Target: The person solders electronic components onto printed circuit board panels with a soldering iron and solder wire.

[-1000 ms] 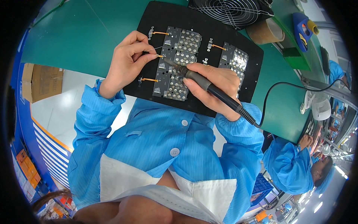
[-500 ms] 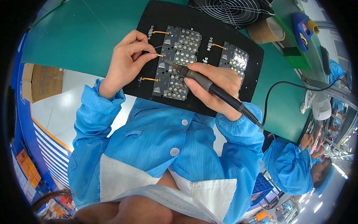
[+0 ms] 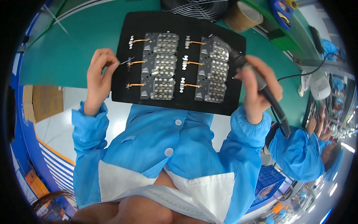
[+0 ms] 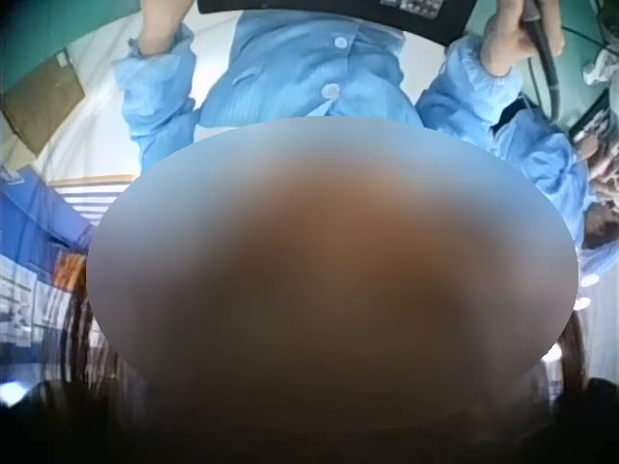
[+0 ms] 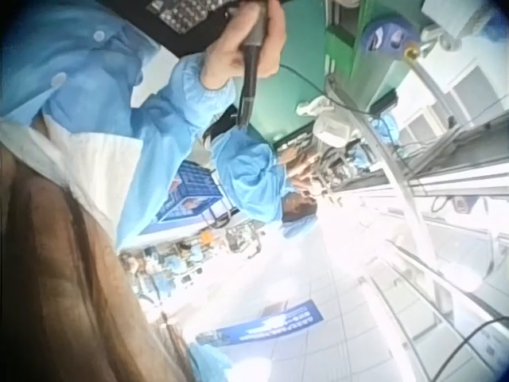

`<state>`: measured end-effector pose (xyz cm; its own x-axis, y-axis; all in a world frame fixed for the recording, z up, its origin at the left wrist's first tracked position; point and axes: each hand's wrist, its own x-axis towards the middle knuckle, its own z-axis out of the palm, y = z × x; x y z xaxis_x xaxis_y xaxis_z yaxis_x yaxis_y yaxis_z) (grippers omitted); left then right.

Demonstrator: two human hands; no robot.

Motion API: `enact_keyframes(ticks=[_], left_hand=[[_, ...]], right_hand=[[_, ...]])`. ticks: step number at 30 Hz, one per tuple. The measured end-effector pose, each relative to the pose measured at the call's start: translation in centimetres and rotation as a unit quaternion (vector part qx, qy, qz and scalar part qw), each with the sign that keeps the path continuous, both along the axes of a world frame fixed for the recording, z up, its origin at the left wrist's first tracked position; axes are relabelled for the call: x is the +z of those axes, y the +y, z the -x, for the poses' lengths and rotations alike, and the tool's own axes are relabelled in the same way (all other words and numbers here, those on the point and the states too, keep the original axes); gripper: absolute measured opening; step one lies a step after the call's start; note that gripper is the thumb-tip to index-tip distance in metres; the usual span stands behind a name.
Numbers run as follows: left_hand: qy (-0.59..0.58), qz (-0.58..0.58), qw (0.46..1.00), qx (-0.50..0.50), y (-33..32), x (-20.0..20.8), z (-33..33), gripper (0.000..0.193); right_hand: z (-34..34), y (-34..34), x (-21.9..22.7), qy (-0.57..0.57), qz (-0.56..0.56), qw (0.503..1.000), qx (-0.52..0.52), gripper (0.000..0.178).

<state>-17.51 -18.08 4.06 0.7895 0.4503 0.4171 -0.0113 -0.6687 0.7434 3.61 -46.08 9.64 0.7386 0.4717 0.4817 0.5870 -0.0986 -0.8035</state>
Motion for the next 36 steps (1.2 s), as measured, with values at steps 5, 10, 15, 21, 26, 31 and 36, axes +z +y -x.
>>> enact_keyframes(ticks=[5, 10, 15, 21, 26, 31, 36], left_hand=[[0.056, 0.09, 0.994, 0.042, -1.9, 1.1, 1.8, 0.009], [0.04, 0.133, 0.99, 0.016, -2.3, 1.0, 2.4, 0.008], [0.055, 0.031, 0.998, -0.01, -3.0, 1.9, 2.7, 0.013], [0.065, -0.011, 0.997, -0.036, -3.6, 1.4, 2.9, 0.013], [0.075, -0.006, 0.996, -0.05, -3.8, 1.5, 3.4, 0.012], [0.077, -0.006, 0.996, -0.054, -4.1, 1.7, 3.3, 0.01], [0.081, -0.022, 0.995, -0.06, -3.9, 1.9, 3.2, 0.009]], right_hand=[[-4.9, 0.2, -0.8, -0.137, -0.024, 0.985, -0.106, 0.024], [-8.1, 0.9, -2.1, -0.28, 0.104, 0.948, -0.109, 0.028], [-3.1, 1.9, -1.6, -0.217, 0.084, 0.971, -0.051, 0.03], [4.4, 4.0, -0.6, -0.109, 0.132, 0.946, 0.274, 0.027], [4.9, 4.8, -2.5, -0.127, 0.087, 0.935, 0.321, 0.027], [4.9, 5.1, -3.2, -0.133, 0.092, 0.929, 0.334, 0.027], [4.9, 5.2, -3.4, -0.136, 0.089, 0.926, 0.34, 0.027]])
